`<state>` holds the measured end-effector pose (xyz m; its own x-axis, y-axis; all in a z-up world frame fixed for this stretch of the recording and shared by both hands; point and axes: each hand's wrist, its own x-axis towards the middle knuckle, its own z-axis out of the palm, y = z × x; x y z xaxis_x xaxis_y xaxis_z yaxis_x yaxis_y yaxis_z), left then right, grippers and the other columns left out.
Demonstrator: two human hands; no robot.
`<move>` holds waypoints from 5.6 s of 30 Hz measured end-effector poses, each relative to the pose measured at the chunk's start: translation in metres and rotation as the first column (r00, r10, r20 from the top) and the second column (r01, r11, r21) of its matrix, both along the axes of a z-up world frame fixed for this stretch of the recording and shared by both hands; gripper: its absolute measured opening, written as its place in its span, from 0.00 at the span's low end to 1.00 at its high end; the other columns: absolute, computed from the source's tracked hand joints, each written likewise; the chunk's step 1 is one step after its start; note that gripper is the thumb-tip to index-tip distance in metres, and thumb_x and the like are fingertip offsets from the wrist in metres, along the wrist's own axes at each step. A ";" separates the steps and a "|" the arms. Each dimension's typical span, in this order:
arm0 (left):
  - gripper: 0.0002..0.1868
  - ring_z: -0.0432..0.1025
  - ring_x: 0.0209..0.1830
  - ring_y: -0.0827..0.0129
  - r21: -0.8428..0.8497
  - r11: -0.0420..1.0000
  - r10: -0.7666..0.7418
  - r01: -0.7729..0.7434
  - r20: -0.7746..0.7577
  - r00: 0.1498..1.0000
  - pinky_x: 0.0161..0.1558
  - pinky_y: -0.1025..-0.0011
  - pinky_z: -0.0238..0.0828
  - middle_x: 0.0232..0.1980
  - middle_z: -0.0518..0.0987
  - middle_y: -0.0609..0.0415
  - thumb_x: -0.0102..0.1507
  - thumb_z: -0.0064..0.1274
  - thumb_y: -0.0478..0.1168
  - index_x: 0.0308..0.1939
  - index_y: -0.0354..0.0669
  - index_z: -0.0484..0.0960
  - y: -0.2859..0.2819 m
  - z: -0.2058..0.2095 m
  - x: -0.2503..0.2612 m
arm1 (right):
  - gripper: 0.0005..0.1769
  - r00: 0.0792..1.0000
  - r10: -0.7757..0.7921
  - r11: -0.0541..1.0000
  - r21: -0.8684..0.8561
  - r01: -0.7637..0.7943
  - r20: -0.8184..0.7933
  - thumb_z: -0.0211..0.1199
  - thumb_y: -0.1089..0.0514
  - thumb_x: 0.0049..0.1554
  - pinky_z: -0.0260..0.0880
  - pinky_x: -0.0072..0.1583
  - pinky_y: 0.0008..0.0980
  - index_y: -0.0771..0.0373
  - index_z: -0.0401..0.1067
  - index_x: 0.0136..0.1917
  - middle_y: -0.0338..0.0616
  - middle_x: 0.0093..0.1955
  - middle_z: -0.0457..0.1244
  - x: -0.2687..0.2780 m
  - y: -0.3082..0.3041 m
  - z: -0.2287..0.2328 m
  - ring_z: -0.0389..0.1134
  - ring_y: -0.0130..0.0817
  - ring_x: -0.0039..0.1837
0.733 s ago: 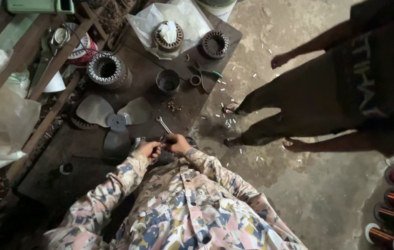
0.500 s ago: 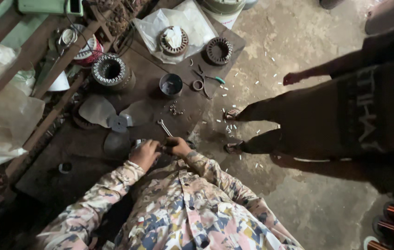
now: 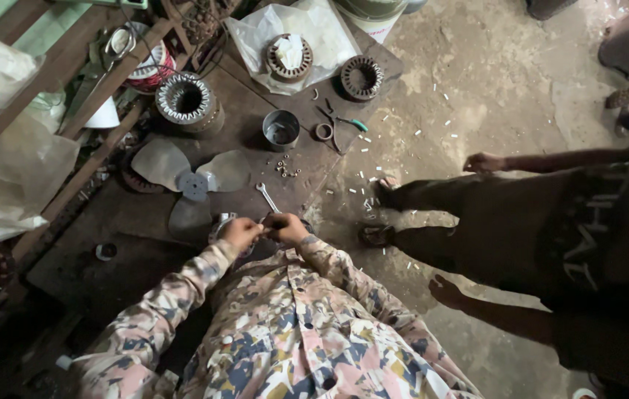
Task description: The person assembles and adjusts a small electrical component on a workbench, using pliers and a wrench to connect wires and tighten parts. They handle several motor stators and wire pieces, moving items aside to access the work area.
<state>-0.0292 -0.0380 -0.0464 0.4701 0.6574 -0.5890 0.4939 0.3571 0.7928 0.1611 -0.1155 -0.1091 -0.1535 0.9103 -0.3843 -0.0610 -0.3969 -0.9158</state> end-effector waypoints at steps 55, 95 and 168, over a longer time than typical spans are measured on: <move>0.10 0.77 0.41 0.65 0.391 0.830 0.389 -0.398 0.106 0.915 0.44 0.66 0.73 0.42 0.83 0.48 0.68 0.61 0.41 0.46 0.37 0.82 -0.072 0.052 0.013 | 0.08 0.899 -0.161 0.945 -0.326 0.022 -0.407 0.66 0.64 0.60 0.68 0.48 0.28 0.65 0.74 0.54 0.39 0.45 0.68 0.030 0.020 0.042 0.68 0.28 0.46; 0.06 0.74 0.44 0.80 0.228 0.743 0.454 -0.629 0.519 0.724 0.45 0.76 0.74 0.43 0.82 0.57 0.66 0.56 0.28 0.47 0.36 0.80 -0.105 -0.015 0.037 | 0.07 0.947 -0.230 0.973 -0.058 0.222 -0.226 0.67 0.64 0.61 0.75 0.50 0.35 0.71 0.75 0.51 0.46 0.45 0.70 0.007 -0.021 0.108 0.72 0.34 0.47; 0.12 0.72 0.43 0.84 -0.019 0.729 0.564 -0.685 0.585 0.583 0.45 0.81 0.69 0.47 0.80 0.64 0.66 0.61 0.36 0.52 0.38 0.80 -0.102 0.026 0.041 | 0.05 0.984 -0.092 0.993 0.063 0.103 -0.151 0.67 0.70 0.62 0.65 0.68 0.34 0.70 0.71 0.49 0.50 0.73 0.59 0.040 -0.032 0.133 0.63 0.35 0.69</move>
<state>0.0116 -0.1398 -0.0203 0.0814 0.9732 -0.2152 -0.3030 0.2299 0.9248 0.2007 -0.1474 0.0239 -0.1130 0.9477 -0.2986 -0.2333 -0.3174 -0.9192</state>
